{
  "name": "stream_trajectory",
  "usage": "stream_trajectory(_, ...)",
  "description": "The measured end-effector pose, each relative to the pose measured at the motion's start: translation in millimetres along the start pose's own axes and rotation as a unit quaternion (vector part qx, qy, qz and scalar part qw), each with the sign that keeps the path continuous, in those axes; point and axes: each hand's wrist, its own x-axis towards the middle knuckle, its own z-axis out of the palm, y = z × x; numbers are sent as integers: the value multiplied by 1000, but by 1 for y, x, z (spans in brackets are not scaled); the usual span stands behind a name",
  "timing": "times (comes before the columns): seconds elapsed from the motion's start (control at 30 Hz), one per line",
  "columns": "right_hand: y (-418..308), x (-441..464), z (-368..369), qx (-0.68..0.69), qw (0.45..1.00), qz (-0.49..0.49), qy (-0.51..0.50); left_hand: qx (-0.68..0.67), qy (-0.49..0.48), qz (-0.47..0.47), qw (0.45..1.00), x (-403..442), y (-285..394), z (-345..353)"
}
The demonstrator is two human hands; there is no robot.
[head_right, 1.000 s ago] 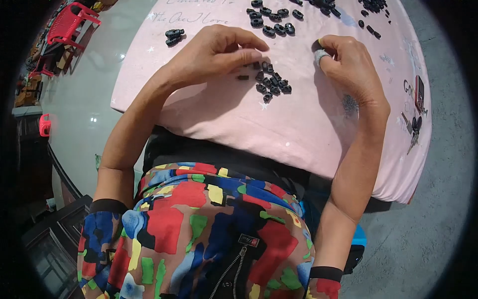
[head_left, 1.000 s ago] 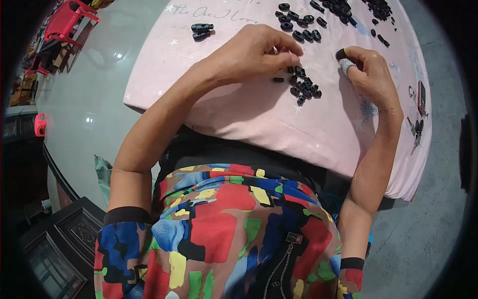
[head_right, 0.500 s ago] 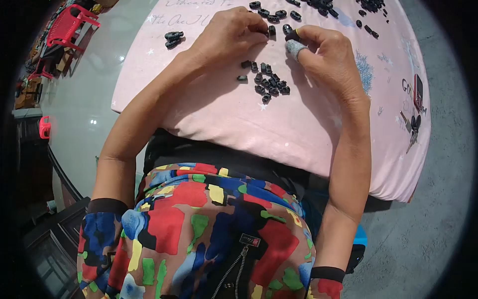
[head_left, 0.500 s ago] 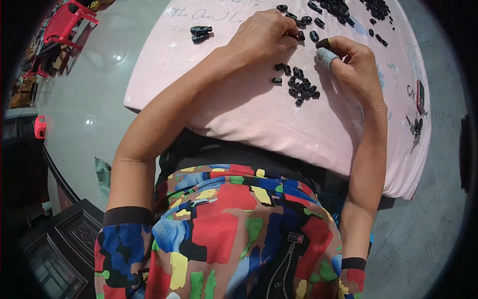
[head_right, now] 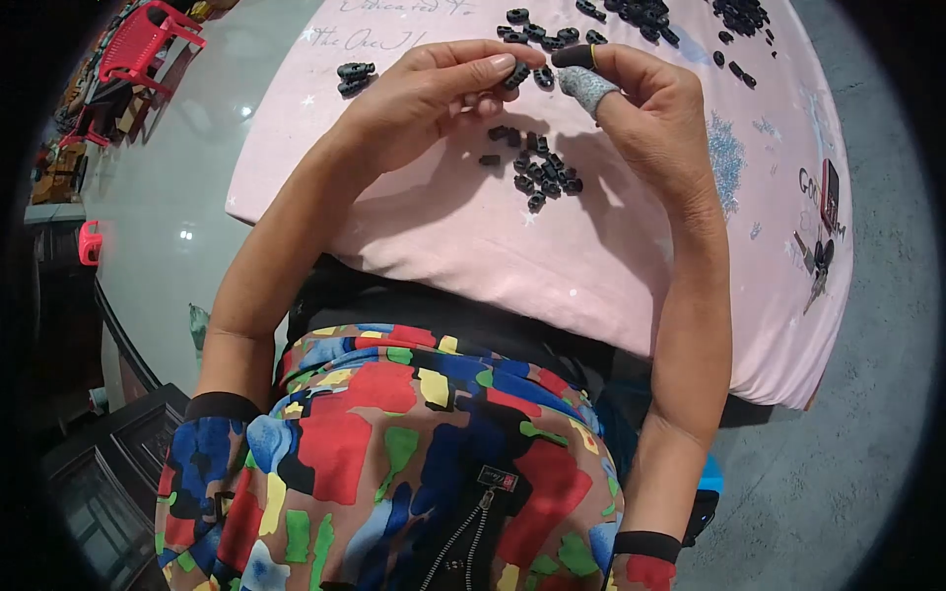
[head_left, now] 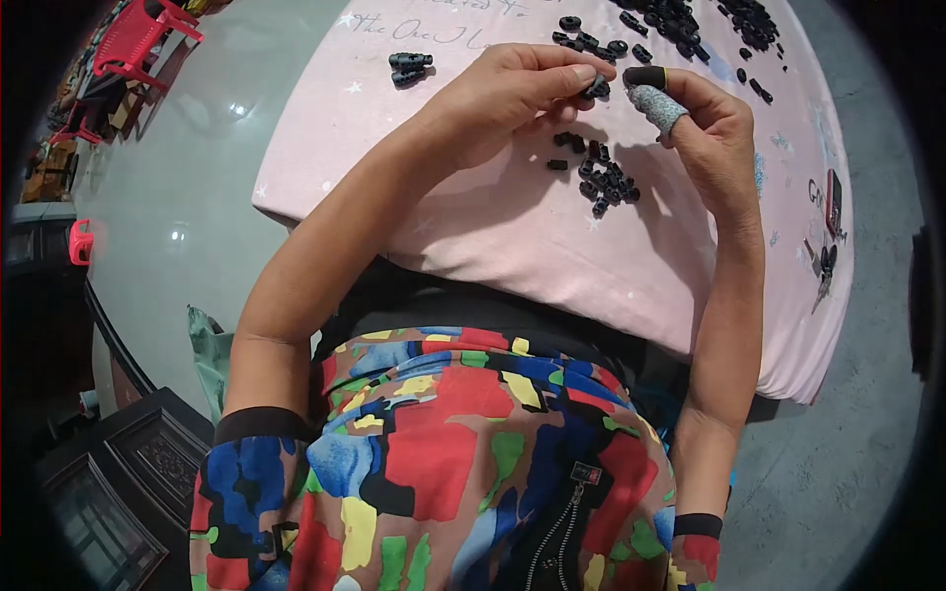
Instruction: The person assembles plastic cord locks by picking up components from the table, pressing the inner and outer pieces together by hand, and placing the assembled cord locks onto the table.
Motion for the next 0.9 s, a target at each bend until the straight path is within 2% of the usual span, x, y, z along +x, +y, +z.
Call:
stream_trajectory(0.07,1,0,1,11,1000,-17,0,-68,-12,-29,997,-7,6,2)
stream_trajectory(0.27,-1,0,6,49,998,-39,10,-206,52,-120,970,-12,10,8)
stream_trajectory(0.37,-2,-1,10,63,996,-55,-4,-257,50,-119,958,-11,5,7)
stream_trajectory(0.57,1,-2,21,35,991,-125,11,-258,49,-95,960,-12,3,8)
stream_trajectory(0.67,1,-3,19,-77,987,-136,27,-241,35,-88,966,-13,0,8)
stream_trajectory(0.9,5,-3,19,-100,976,-187,49,-241,21,-84,967,-14,0,8)
